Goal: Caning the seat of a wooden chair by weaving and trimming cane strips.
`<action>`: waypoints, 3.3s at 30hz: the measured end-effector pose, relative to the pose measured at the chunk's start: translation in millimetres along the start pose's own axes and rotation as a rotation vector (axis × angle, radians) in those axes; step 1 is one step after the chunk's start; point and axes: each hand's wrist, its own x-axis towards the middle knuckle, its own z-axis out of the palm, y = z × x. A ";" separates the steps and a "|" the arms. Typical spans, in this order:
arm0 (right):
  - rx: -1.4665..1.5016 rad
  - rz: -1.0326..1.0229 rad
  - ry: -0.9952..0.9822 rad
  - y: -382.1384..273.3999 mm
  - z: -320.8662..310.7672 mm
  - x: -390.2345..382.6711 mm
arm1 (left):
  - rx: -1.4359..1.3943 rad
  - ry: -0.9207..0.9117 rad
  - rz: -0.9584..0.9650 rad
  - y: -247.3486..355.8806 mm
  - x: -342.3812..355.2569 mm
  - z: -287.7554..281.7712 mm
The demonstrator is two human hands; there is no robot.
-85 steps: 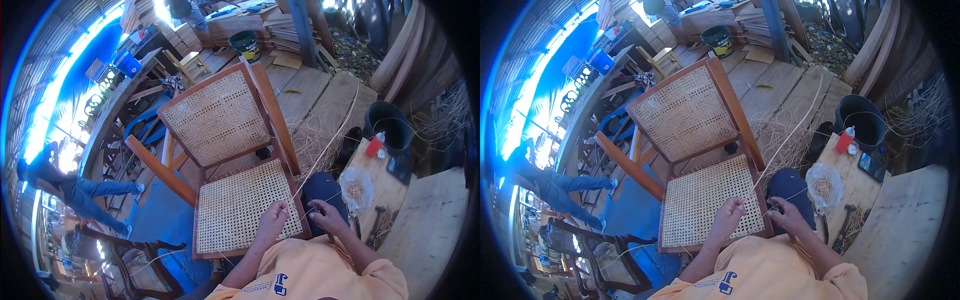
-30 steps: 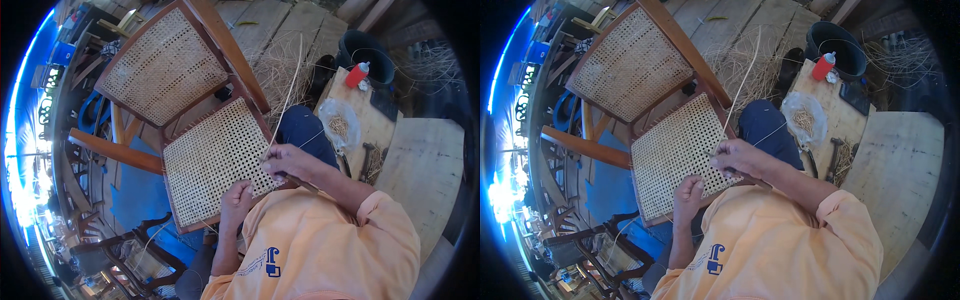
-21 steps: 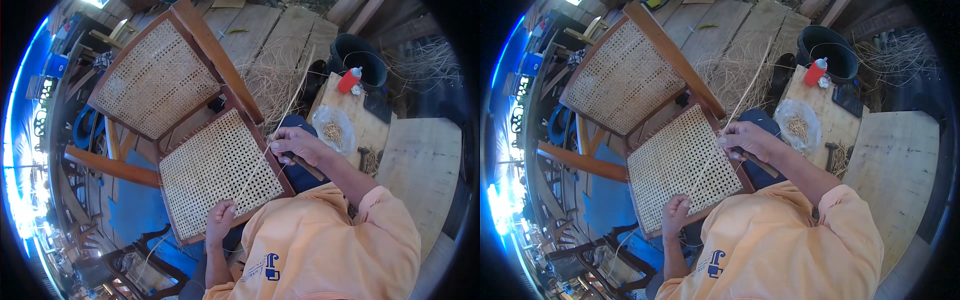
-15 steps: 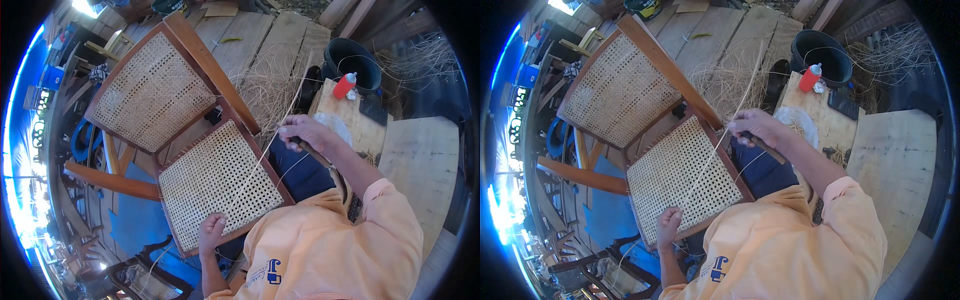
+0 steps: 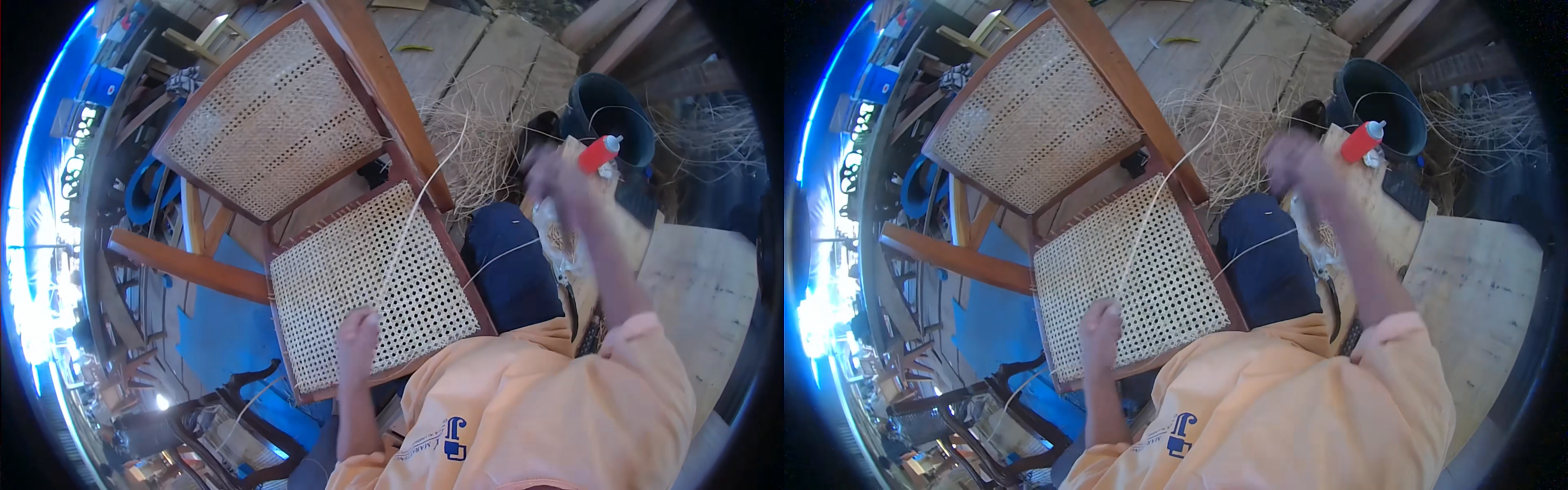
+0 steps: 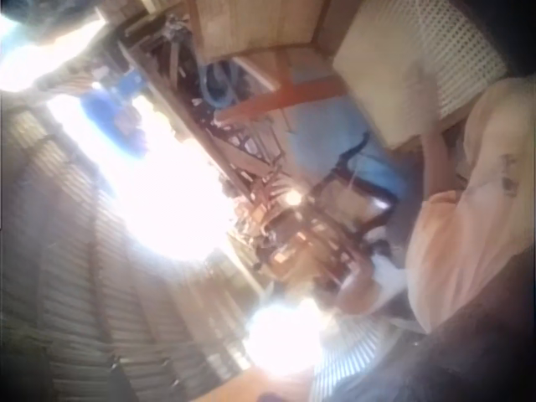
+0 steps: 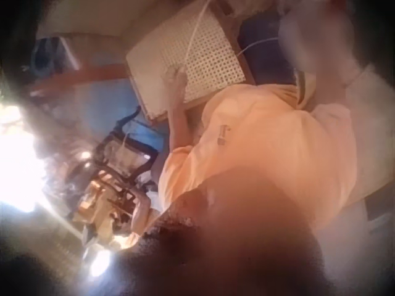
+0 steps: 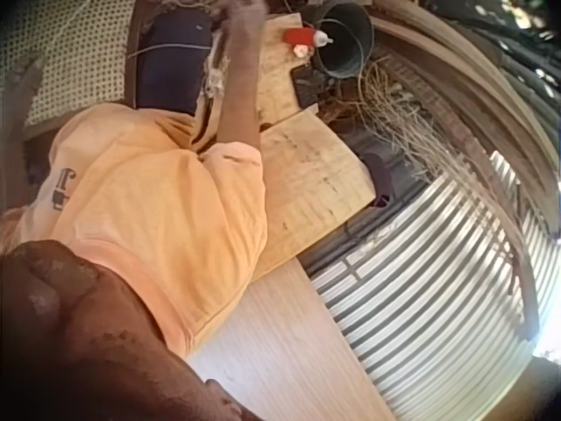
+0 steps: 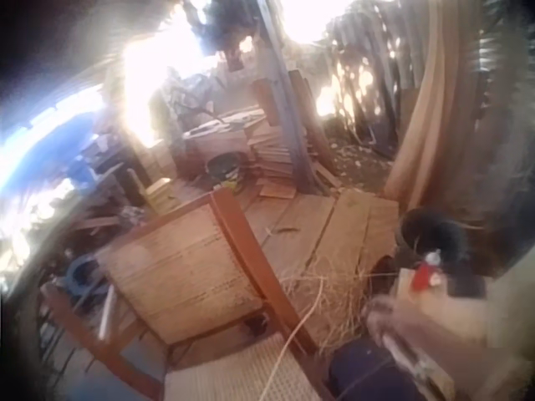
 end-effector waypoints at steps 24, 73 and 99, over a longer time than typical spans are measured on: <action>0.113 -0.172 0.109 25.1 108.7 -40.4 | 0.195 -0.161 0.349 63.4 8.8 89.3; 0.259 0.307 -0.125 47.6 80.3 -8.4 | 0.276 -0.134 0.011 -5.4 -17.1 20.0; 0.695 0.448 -0.470 52.3 163.5 -58.9 | 0.183 -0.171 0.110 18.2 -13.3 25.7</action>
